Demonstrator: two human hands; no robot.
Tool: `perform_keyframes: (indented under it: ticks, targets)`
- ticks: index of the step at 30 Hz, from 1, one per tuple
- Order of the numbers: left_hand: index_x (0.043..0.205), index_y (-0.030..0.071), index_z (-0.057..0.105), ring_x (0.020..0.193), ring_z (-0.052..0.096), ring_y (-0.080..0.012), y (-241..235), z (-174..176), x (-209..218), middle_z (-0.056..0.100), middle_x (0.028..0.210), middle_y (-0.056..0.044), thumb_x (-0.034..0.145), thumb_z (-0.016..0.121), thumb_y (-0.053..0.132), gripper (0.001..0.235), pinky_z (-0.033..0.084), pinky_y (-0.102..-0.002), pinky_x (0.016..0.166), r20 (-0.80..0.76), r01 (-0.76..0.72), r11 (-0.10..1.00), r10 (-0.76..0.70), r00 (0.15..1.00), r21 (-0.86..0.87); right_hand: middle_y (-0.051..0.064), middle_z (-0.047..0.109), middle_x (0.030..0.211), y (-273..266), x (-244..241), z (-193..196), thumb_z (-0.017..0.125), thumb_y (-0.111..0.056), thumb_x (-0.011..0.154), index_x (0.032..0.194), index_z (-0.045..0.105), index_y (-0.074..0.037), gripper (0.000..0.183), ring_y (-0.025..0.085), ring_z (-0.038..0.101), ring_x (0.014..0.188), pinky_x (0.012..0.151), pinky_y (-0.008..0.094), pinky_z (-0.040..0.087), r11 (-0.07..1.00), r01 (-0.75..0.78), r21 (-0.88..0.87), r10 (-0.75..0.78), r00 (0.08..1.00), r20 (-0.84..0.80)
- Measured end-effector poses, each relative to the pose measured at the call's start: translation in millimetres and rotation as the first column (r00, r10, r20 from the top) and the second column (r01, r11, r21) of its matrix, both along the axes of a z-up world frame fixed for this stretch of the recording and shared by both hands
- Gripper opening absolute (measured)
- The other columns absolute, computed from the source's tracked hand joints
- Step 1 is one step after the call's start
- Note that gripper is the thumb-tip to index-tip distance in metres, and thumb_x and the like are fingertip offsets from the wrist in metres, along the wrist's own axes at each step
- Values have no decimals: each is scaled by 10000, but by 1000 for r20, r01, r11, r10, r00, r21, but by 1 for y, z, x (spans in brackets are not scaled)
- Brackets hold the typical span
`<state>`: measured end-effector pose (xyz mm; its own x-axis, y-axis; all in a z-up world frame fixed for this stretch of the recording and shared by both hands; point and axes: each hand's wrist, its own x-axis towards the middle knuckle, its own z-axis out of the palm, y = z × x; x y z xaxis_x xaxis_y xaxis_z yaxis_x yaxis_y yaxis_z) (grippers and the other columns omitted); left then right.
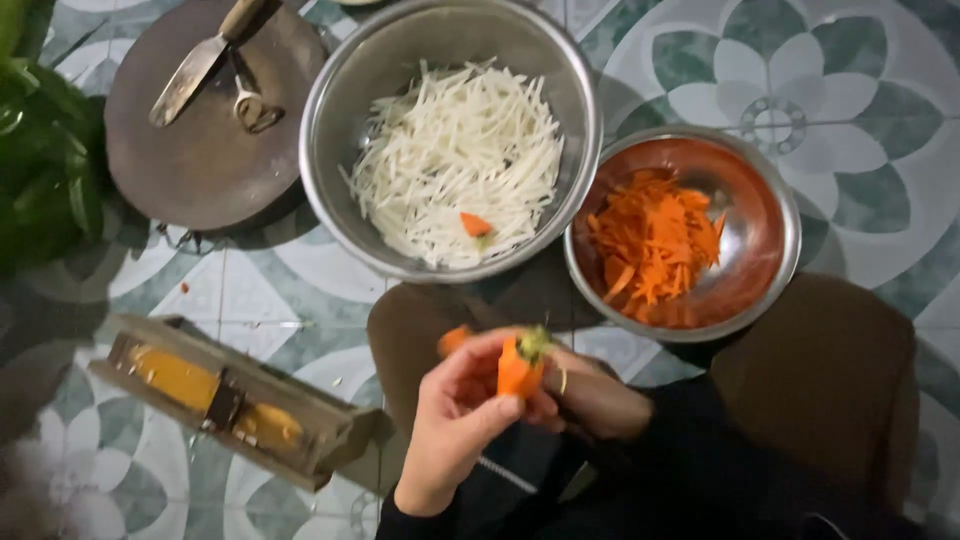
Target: Shredding carrots using a manual wooden grater and then slicing the remaining pieces with a knife into a bowl.
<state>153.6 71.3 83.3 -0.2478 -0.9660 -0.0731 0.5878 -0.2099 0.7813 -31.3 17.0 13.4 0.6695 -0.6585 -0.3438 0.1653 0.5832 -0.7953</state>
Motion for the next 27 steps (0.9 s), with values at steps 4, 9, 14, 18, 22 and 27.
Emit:
perform_keyframes:
  ticks: [4,9,14,18,22,27]
  targets:
    - [1421,-72,552,861,706,-241,4,15,-1,718,1158,-215,878,711,-16,568,636,-345,703,160,-132,990,121,980,57,77,539,667,9,9,7,545,-297,1004,815,564,-61,303,134,403,500,414,269,281,986,-47,161,53,998,-31]
    - [1392,-92,575,885,731,-243,-7,-3,-10,729,1192,-196,876,703,-48,534,594,-307,815,165,-147,989,140,976,30,64,577,638,4,-57,61,377,-434,1068,1535,564,-144,580,75,345,421,323,219,189,983,184,-20,-185,982,-27]
    - [1440,-92,575,1001,719,-190,-13,-26,-27,741,1200,-161,902,722,-54,559,595,-280,906,67,14,1000,-16,998,27,85,686,684,20,-74,109,755,-191,867,1700,159,-140,1025,118,595,570,441,208,427,963,-29,-270,-10,990,-139]
    - [1378,-93,627,859,693,-139,-14,-38,-39,752,1045,-124,891,750,-63,503,594,-237,781,102,-7,996,-1,995,83,106,699,767,16,-80,98,709,-100,866,1690,187,-116,975,138,643,601,439,211,466,962,-27,-271,-23,983,-180]
    - [1303,-91,648,844,678,-155,-14,-43,-50,738,1046,-143,904,749,-29,416,590,-263,771,102,-34,994,23,995,103,80,692,675,16,-87,89,719,-119,859,1670,323,-152,903,118,611,535,416,214,461,967,0,-256,-67,965,-255]
    - [1092,-82,683,748,656,-130,-18,-37,-75,746,931,-116,889,726,-92,208,580,-252,713,311,-114,994,110,944,-5,49,654,645,16,-94,83,744,-204,843,1646,394,-103,882,104,562,516,406,201,393,954,81,-289,-169,941,-294]
